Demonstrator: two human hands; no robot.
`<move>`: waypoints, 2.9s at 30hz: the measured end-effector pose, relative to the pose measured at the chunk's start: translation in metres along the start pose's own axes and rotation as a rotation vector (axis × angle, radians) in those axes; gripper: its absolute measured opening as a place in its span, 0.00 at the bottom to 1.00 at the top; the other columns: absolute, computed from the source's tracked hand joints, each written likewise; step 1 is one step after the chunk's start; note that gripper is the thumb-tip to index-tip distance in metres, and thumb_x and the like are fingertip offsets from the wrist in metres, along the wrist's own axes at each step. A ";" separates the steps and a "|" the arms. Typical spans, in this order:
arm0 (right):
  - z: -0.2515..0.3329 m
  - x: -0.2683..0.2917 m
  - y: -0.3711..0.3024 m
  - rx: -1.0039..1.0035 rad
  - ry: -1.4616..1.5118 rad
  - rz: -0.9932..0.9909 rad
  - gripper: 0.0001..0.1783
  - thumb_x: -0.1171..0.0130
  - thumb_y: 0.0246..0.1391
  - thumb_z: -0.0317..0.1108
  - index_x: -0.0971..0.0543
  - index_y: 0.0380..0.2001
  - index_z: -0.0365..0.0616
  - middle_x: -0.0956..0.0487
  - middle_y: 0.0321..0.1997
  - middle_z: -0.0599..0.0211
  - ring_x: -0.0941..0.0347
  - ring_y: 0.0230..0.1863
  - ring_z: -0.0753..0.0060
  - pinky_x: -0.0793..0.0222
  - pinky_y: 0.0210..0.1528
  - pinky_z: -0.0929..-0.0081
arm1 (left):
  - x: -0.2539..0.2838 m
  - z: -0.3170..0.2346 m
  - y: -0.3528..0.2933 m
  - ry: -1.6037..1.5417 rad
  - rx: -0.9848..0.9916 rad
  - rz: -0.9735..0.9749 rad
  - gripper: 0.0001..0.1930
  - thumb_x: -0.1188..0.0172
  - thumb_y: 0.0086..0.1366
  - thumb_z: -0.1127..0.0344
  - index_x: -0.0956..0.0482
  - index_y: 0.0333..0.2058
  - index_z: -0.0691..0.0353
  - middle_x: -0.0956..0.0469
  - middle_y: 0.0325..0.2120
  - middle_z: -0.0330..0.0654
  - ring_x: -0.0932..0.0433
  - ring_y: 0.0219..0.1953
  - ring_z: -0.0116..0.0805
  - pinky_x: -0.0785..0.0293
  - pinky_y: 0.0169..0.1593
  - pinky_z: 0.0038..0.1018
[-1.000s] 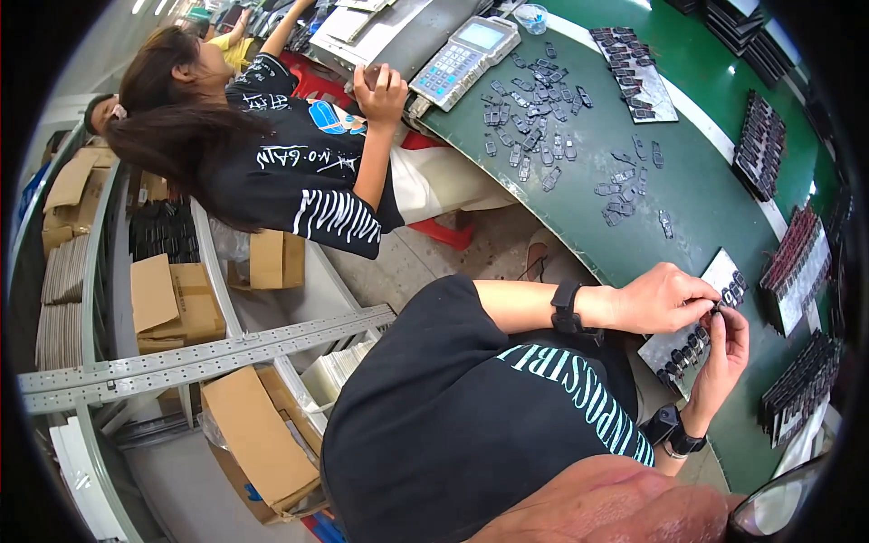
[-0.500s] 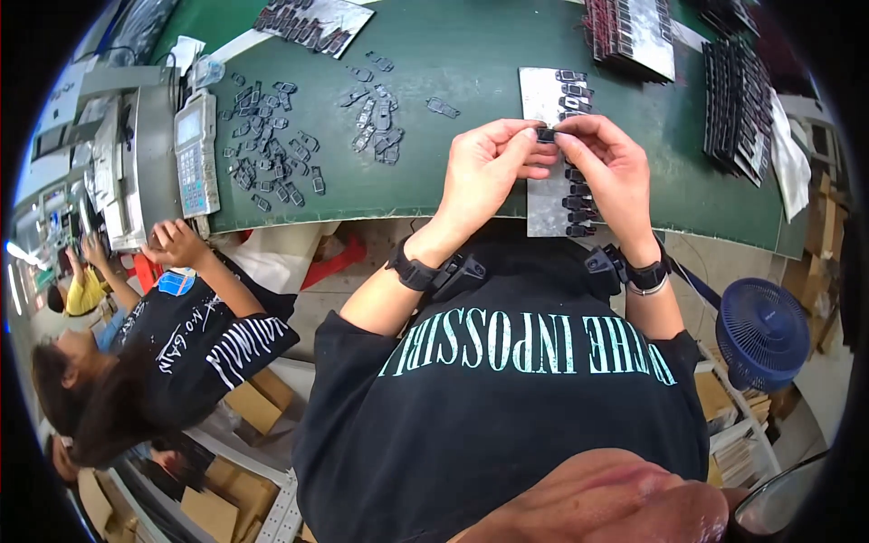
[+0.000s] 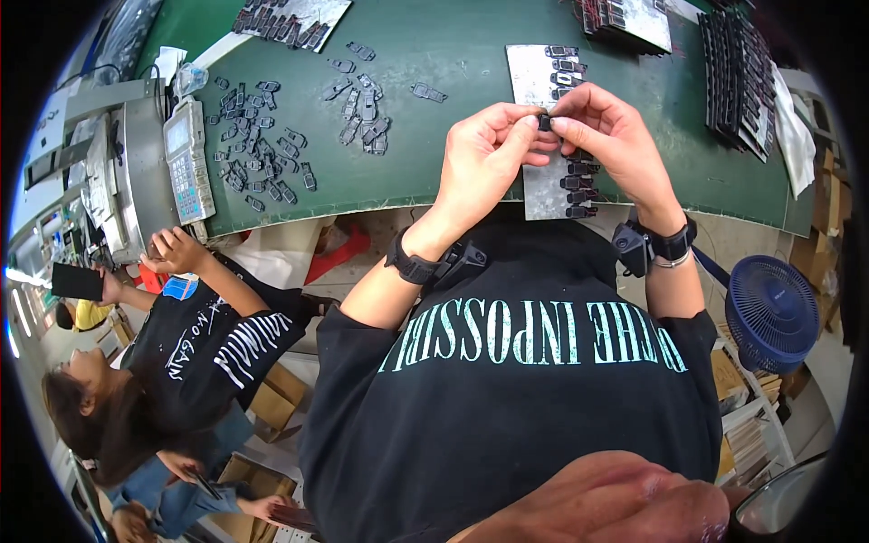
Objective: The person picks up a speaker and fits it into a plastic housing before pressing the assembled unit onto a metal plate. They repeat this process, handling the components one at a time and arranging them on the plate.
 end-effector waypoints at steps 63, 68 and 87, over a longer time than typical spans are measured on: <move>0.118 0.175 0.038 0.473 -1.118 -0.511 0.13 0.40 0.62 0.33 0.19 0.47 0.40 0.17 0.44 0.63 0.21 0.45 0.74 0.30 0.50 0.79 | 0.069 -0.115 0.031 1.070 -0.520 -0.324 0.12 0.36 0.62 0.63 0.17 0.42 0.60 0.17 0.24 0.47 0.17 0.26 0.36 0.23 0.34 0.29; 0.111 0.177 0.054 0.411 -1.248 -0.441 0.14 0.41 0.62 0.32 0.21 0.48 0.40 0.17 0.43 0.64 0.21 0.44 0.75 0.30 0.49 0.79 | 0.092 -0.110 0.011 1.382 -0.366 -0.278 0.10 0.36 0.61 0.64 0.16 0.41 0.58 0.18 0.30 0.42 0.18 0.31 0.41 0.22 0.38 0.31; 0.048 0.080 -0.019 0.228 0.344 -0.131 0.13 0.49 0.68 0.34 0.26 0.51 0.39 0.22 0.40 0.68 0.26 0.38 0.78 0.29 0.45 0.78 | 0.033 -0.071 0.002 0.922 -0.328 -0.097 0.07 0.38 0.65 0.71 0.15 0.41 0.60 0.17 0.37 0.41 0.18 0.26 0.31 0.22 0.32 0.22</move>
Point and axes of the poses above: each hand's wrist, its own y-axis towards the middle knuckle, its own x-axis out of the back of the hand, z = x × y, the point moved 10 cm from there along y, towards the middle knuckle
